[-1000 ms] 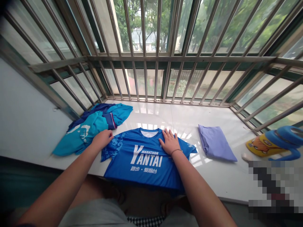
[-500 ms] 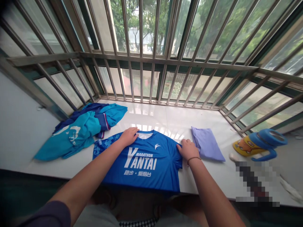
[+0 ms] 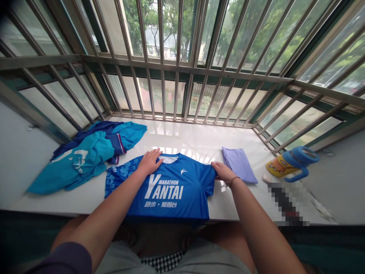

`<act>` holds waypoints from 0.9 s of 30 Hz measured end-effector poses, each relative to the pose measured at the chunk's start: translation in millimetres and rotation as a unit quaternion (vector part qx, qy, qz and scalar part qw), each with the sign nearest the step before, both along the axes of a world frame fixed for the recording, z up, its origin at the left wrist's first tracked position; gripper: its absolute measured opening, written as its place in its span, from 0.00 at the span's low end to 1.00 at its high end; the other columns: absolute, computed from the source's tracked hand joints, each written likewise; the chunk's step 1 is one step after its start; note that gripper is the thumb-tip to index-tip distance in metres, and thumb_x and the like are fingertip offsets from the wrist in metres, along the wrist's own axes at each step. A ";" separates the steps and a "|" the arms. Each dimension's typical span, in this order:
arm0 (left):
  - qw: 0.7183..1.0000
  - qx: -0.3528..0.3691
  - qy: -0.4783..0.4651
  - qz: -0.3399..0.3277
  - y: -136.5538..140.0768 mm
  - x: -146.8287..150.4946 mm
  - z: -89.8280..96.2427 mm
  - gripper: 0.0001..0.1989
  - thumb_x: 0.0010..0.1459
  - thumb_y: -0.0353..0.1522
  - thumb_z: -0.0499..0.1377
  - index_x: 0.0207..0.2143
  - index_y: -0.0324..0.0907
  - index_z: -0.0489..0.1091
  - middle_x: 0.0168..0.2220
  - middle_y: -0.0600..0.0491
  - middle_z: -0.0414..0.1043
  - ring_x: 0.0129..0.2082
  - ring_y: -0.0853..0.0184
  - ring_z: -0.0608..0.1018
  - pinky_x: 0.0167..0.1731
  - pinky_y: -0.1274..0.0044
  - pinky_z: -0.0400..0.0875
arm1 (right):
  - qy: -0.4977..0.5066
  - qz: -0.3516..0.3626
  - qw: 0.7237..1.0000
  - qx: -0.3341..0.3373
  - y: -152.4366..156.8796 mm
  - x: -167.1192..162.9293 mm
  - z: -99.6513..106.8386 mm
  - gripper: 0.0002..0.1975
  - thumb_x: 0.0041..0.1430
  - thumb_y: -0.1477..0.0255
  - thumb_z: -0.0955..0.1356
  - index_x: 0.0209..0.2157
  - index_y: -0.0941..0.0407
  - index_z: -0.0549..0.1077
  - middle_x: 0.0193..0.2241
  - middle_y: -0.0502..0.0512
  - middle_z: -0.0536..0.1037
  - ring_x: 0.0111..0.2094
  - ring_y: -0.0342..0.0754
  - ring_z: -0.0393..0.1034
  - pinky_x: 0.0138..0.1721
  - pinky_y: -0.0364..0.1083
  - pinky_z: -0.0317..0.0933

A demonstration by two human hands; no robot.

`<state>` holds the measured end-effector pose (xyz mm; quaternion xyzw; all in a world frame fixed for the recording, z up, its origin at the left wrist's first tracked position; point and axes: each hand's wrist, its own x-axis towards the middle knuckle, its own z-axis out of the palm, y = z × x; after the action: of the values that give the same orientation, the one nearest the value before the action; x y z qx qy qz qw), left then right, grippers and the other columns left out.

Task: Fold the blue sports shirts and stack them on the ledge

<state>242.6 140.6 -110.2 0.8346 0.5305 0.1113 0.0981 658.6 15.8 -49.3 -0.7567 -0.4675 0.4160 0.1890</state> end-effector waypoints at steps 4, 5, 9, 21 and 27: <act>1.000 -0.001 -0.004 0.000 -0.3 -0.1 0.5 0.29 0.75 0.46 0.50 0.74 0.51 0.64 0.77 0.52 0.58 0.77 0.56 0.59 0.77 0.58 0.48 | 0.117 -0.014 0.992 -0.040 -9.6 -1.0 10.2 0.32 0.69 0.41 0.65 0.54 0.54 0.77 0.48 0.62 0.84 0.43 0.52 0.80 0.38 0.46 0.76; 1.000 -0.001 -0.005 0.001 -0.2 -0.1 0.6 0.29 0.75 0.46 0.50 0.73 0.51 0.65 0.77 0.52 0.59 0.77 0.56 0.60 0.77 0.58 0.48 | 0.150 -0.003 0.987 -0.057 -13.4 1.9 13.0 0.33 0.66 0.41 0.69 0.55 0.54 0.77 0.49 0.62 0.83 0.43 0.52 0.80 0.37 0.45 0.75; 1.000 0.004 -0.010 0.000 0.1 -0.1 1.3 0.28 0.75 0.46 0.51 0.73 0.51 0.66 0.77 0.51 0.59 0.77 0.55 0.60 0.77 0.58 0.48 | 0.163 0.064 0.980 -0.097 -26.3 19.6 19.8 0.37 0.48 0.49 0.83 0.55 0.53 0.80 0.45 0.56 0.83 0.35 0.44 0.73 0.28 0.39 0.65; 1.000 0.007 -0.004 -0.005 -0.6 0.0 4.3 0.29 0.75 0.46 0.49 0.73 0.51 0.66 0.76 0.51 0.60 0.77 0.54 0.61 0.76 0.55 0.52 | 0.297 -0.149 0.943 -0.028 -39.6 21.1 15.5 0.08 0.62 0.68 0.74 0.41 0.55 0.75 0.39 0.56 0.84 0.40 0.49 0.80 0.47 0.49 0.77; 1.000 0.011 -0.010 -0.005 1.1 -0.9 0.2 0.28 0.75 0.47 0.50 0.72 0.52 0.66 0.76 0.51 0.60 0.76 0.54 0.62 0.76 0.56 0.51 | 0.222 -0.192 0.955 -0.036 -52.8 6.2 -2.5 0.13 0.65 0.62 0.75 0.42 0.52 0.71 0.29 0.48 0.79 0.26 0.44 0.74 0.29 0.42 0.72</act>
<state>241.7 141.8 -110.0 0.8370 0.5243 0.1253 0.0944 664.8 -37.1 -51.9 -0.7274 -0.2441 0.5456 0.3371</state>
